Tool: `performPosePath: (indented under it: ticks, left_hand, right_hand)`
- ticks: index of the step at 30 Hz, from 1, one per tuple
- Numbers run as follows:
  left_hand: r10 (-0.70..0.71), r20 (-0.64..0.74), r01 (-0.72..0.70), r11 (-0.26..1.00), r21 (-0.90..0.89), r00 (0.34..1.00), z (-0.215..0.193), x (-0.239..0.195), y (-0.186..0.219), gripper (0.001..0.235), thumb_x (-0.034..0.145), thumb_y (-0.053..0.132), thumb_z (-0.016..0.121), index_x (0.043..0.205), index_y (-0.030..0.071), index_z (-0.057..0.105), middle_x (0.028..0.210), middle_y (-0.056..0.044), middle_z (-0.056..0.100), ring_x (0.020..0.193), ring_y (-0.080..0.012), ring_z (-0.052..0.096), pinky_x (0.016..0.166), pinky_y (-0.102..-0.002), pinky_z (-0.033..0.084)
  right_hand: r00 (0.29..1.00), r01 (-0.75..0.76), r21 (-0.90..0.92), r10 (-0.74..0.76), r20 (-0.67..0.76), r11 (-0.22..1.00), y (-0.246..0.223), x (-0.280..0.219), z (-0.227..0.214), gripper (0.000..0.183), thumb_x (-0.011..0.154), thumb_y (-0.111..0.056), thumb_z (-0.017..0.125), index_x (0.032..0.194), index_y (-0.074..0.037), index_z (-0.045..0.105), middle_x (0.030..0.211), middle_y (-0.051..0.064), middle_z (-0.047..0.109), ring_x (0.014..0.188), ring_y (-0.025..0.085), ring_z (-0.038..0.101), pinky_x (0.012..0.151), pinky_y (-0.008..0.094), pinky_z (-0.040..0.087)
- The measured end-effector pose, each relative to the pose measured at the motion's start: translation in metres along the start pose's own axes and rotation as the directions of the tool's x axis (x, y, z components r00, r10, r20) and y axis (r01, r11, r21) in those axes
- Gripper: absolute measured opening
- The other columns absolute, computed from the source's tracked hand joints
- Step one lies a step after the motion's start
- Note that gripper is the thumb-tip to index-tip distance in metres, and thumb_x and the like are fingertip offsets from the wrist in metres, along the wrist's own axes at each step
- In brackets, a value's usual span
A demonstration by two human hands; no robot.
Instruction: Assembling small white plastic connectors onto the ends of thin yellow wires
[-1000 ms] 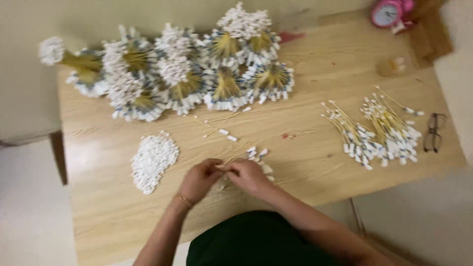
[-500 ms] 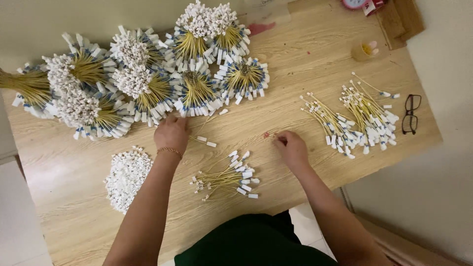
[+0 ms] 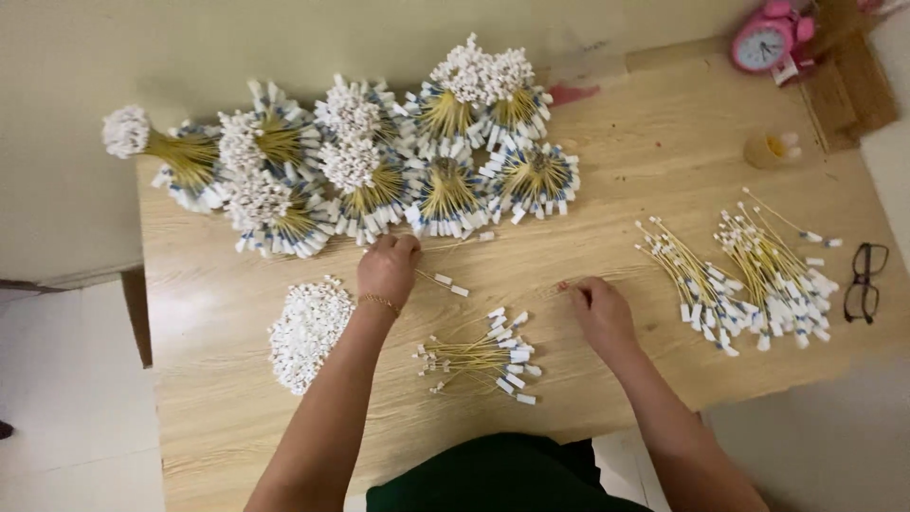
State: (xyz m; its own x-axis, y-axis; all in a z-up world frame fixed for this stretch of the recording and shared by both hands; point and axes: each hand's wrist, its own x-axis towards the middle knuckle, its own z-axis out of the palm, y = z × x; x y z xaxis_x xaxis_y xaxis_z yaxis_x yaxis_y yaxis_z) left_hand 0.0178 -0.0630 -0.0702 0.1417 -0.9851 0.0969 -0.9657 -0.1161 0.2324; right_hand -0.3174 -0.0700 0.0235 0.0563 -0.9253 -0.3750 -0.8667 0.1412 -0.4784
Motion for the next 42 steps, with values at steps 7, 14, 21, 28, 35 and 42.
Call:
performPosePath:
  ticks: [7,14,21,28,35,42]
  left_hand:
    - [-0.212,0.18,0.276,0.648,-0.71,0.961,-0.096,-0.043,0.044,0.014,0.085,0.033,0.075,0.097,0.026,0.071,0.089,-0.002,0.073,0.088,-0.0219,0.071,0.075,-0.033,0.058]
    - [-0.231,0.428,0.378,-0.231,-0.897,0.874,-0.115,-0.085,0.074,0.024,0.087,0.006,0.069,0.11,-0.001,0.068,0.09,-0.012,0.07,0.075,-0.0159,0.068,0.068,-0.026,0.061]
    - [-0.228,0.409,0.303,-0.387,-0.871,0.884,-0.159,-0.103,0.086,0.018,0.092,0.005,0.061,0.109,-0.003,0.065,0.088,-0.015,0.07,0.072,-0.0186,0.07,0.065,-0.029,0.062]
    - [-0.247,0.374,0.239,-0.443,-0.864,0.894,-0.142,-0.106,0.093,0.016,0.091,0.007,0.064,0.105,-0.001,0.067,0.087,-0.013,0.069,0.073,-0.0166,0.069,0.067,-0.027,0.062]
    - [-0.236,0.384,0.26,-0.426,-0.866,0.893,-0.143,-0.114,0.094,0.019,0.089,0.005,0.066,0.106,-0.003,0.068,0.09,-0.014,0.07,0.075,-0.0173,0.069,0.069,-0.028,0.062]
    - [-0.204,0.316,0.24,-0.326,-0.914,0.927,-0.151,-0.115,0.095,0.025,0.087,0.003,0.067,0.112,0.0,0.065,0.083,-0.009,0.068,0.074,-0.0143,0.067,0.067,-0.026,0.06]
  right_hand:
    - [0.995,0.084,0.801,-0.099,-0.031,0.593,-0.033,-0.039,0.022,0.012,0.085,0.003,0.064,0.097,0.0,0.064,0.075,0.011,0.063,0.065,0.017,0.064,0.06,0.029,0.058]
    - [0.95,0.088,0.915,-0.31,0.043,0.394,-0.094,-0.076,0.007,0.017,0.085,0.002,0.066,0.102,0.002,0.065,0.077,0.013,0.067,0.066,0.018,0.068,0.061,0.03,0.06]
    - [0.911,0.151,0.912,-0.412,0.022,0.382,-0.122,-0.097,-0.013,0.012,0.084,0.003,0.067,0.096,0.007,0.065,0.071,0.018,0.068,0.063,0.022,0.069,0.058,0.033,0.06]
    - [0.916,0.15,0.909,-0.402,0.021,0.39,-0.134,-0.105,-0.024,0.011,0.082,0.005,0.068,0.093,0.006,0.066,0.076,0.018,0.07,0.069,0.021,0.069,0.064,0.032,0.06]
    - [0.908,0.197,0.897,-0.418,-0.014,0.397,-0.136,-0.109,-0.024,0.016,0.082,0.004,0.069,0.098,0.006,0.066,0.078,0.017,0.071,0.071,0.019,0.07,0.065,0.032,0.061]
    - [0.85,0.432,0.752,-0.503,-0.156,0.498,-0.14,-0.115,-0.026,0.011,0.085,0.0,0.069,0.095,0.003,0.068,0.07,0.011,0.068,0.066,0.013,0.062,0.061,0.028,0.056]
